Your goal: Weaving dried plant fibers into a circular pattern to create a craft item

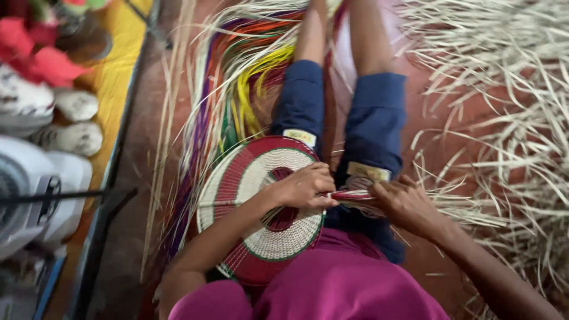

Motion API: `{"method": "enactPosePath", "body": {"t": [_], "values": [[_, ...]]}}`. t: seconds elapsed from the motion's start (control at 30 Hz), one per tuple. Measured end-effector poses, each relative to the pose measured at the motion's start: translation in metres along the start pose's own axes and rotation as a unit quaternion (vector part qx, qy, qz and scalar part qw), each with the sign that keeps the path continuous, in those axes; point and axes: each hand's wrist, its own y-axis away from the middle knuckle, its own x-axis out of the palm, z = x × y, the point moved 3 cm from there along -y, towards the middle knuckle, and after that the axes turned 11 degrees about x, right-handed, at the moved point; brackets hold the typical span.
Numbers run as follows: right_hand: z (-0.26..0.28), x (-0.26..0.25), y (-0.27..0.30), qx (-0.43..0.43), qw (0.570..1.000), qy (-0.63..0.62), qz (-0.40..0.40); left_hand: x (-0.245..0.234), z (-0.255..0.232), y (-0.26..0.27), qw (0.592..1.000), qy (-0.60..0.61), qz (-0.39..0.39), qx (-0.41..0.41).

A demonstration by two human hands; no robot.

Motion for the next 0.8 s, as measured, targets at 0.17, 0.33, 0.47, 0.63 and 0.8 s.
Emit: {"method": "enactPosePath", "body": {"t": [0.17,0.33,0.47,0.63,0.8], "values": [[-0.047,0.018,0.032,0.102,0.994,0.043,0.023,-0.005,0.009,-0.003,0.999,-0.042,0.026,0.001],[-0.087,0.01,0.056,0.225,0.966,0.069,0.109,-0.028,0.024,-0.016,0.995,-0.081,0.053,-0.013],[-0.07,-0.054,0.037,0.222,0.974,-0.027,-0.016,-0.061,0.011,-0.061,0.981,-0.139,0.118,-0.063],[-0.011,-0.095,-0.022,0.142,0.978,0.002,-0.154,-0.075,-0.005,-0.119,0.977,-0.18,0.113,0.015],[-0.012,-0.04,-0.048,-0.03,0.967,0.111,-0.228,-0.072,0.011,-0.099,0.97,-0.197,0.138,-0.023]]}}
